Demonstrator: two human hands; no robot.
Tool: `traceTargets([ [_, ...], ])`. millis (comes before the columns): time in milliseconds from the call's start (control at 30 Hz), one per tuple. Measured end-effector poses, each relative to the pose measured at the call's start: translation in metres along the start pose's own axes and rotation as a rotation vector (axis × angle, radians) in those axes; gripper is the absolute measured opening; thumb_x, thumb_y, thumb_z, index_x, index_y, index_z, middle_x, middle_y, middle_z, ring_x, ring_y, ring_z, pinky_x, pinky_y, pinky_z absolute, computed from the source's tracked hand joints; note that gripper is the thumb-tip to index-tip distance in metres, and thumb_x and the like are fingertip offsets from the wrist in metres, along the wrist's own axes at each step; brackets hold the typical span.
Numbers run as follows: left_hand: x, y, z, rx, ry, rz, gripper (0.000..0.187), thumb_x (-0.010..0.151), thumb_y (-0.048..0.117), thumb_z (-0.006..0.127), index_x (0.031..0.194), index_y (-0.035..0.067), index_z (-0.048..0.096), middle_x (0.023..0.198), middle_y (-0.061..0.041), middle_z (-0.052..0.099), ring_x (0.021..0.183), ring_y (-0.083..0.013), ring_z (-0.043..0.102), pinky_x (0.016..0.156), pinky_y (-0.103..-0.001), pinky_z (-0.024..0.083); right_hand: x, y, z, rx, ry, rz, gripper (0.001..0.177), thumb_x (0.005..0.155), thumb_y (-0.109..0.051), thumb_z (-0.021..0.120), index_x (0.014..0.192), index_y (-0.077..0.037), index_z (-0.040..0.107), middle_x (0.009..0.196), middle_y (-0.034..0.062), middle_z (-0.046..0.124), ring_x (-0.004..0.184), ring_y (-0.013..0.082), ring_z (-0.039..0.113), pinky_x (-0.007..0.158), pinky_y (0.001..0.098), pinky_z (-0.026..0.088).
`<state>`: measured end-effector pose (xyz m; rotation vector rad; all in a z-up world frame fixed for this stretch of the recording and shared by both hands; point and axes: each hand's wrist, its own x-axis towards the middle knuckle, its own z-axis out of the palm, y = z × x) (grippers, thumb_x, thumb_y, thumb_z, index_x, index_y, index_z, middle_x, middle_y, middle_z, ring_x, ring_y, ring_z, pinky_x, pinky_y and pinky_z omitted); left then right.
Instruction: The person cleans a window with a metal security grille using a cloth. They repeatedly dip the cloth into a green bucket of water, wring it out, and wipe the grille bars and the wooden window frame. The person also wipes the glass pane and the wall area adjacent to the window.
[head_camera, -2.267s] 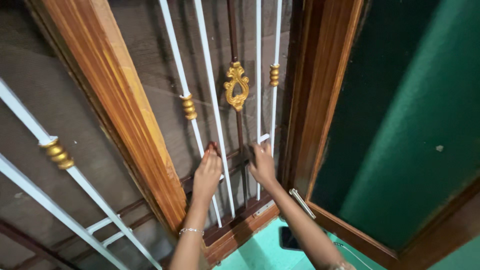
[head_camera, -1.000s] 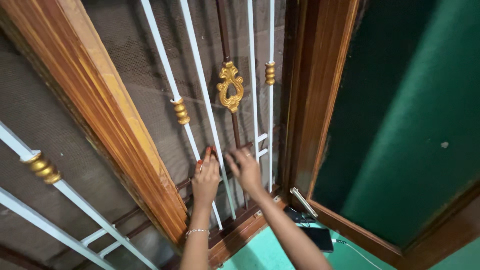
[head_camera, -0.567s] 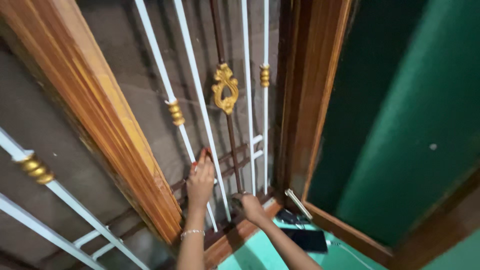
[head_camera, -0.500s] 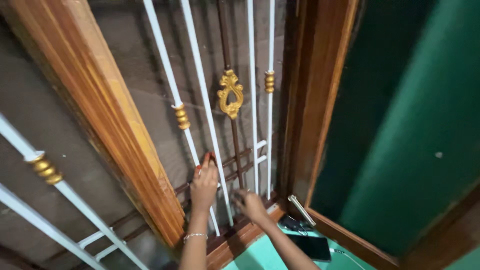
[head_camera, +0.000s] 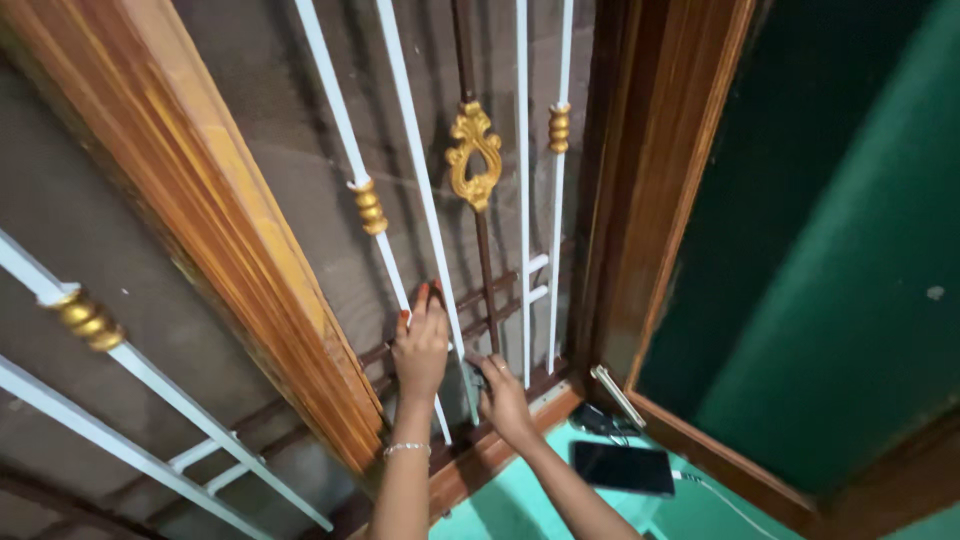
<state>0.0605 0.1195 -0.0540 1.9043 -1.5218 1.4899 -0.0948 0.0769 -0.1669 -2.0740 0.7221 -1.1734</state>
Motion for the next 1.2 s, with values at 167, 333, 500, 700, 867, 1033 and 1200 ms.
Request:
traceTargets([
  [167,0.002,0.000,-0.001,-0.032,0.047,-0.013,0.027,0.096,0.012,0.055,0.115,0.008,0.073,0.143,0.000,0.063,0.145,-0.0152,0.047,0.113,-0.039,0.035,-0.028,0.088,0.019,0.288,-0.045,0.152,0.051,0.080,0.001,0.071,0.128,-0.010,0.059,0.110,0.0108,0.069,0.097,0.0265,0.067,0.081,0.0353,0.055],
  [333,0.004,0.002,-0.005,-0.154,-0.021,-0.044,0.023,0.093,0.010,0.057,0.110,0.007,0.073,0.138,-0.003,0.064,0.143,-0.0178,0.049,0.107,-0.044,0.043,0.015,0.066,0.025,0.715,0.031,0.557,0.032,0.096,-0.009,0.071,0.127,-0.003,0.070,0.086,0.0091,0.065,0.072,0.0173,0.058,0.063,0.0320,0.046],
  [500,0.004,0.003,-0.006,-0.080,0.018,-0.038,0.022,0.092,0.010,0.059,0.108,0.006,0.073,0.141,-0.002,0.065,0.141,-0.0175,0.050,0.108,-0.041,0.044,0.042,0.024,0.033,0.316,0.268,-0.043,0.036,0.089,0.001,0.074,0.125,-0.001,0.069,0.110,0.0062,0.076,0.095,0.0110,0.069,0.083,0.0268,0.054],
  [700,0.003,0.003,-0.001,-0.115,-0.014,-0.042,0.022,0.093,0.011,0.059,0.108,0.009,0.074,0.136,-0.002,0.065,0.143,-0.0179,0.049,0.110,-0.042,0.039,0.043,0.023,0.031,0.348,0.205,0.143,0.038,0.084,0.004,0.072,0.121,-0.003,0.072,0.113,0.0085,0.078,0.101,0.0140,0.072,0.088,0.0265,0.054],
  [867,0.006,0.005,-0.010,-0.072,0.016,-0.039,0.029,0.091,0.011,0.057,0.114,0.008,0.074,0.138,-0.001,0.064,0.143,-0.0169,0.048,0.112,-0.040,0.036,0.026,0.021,0.015,0.679,0.201,0.404,0.039,0.091,0.004,0.067,0.128,-0.007,0.071,0.100,0.0055,0.072,0.082,0.0122,0.059,0.069,0.0279,0.045],
  [1033,0.002,0.004,-0.004,-0.044,0.038,-0.031,0.028,0.093,0.010,0.056,0.115,0.008,0.074,0.141,0.000,0.063,0.145,-0.0166,0.047,0.114,-0.039,0.035,-0.029,0.054,-0.006,1.264,0.332,0.845,0.030,0.098,-0.015,0.059,0.126,-0.009,0.066,0.093,0.0052,0.067,0.072,0.0152,0.060,0.063,0.0306,0.050],
  [1200,-0.005,0.005,0.013,-0.116,-0.024,-0.035,0.020,0.093,0.010,0.057,0.104,0.010,0.073,0.136,-0.002,0.065,0.144,-0.0188,0.048,0.114,-0.045,0.034,-0.045,0.085,-0.029,1.430,0.418,0.991,0.034,0.097,-0.029,0.056,0.125,-0.013,0.065,0.099,0.0057,0.068,0.076,0.0167,0.063,0.065,0.0334,0.051],
])
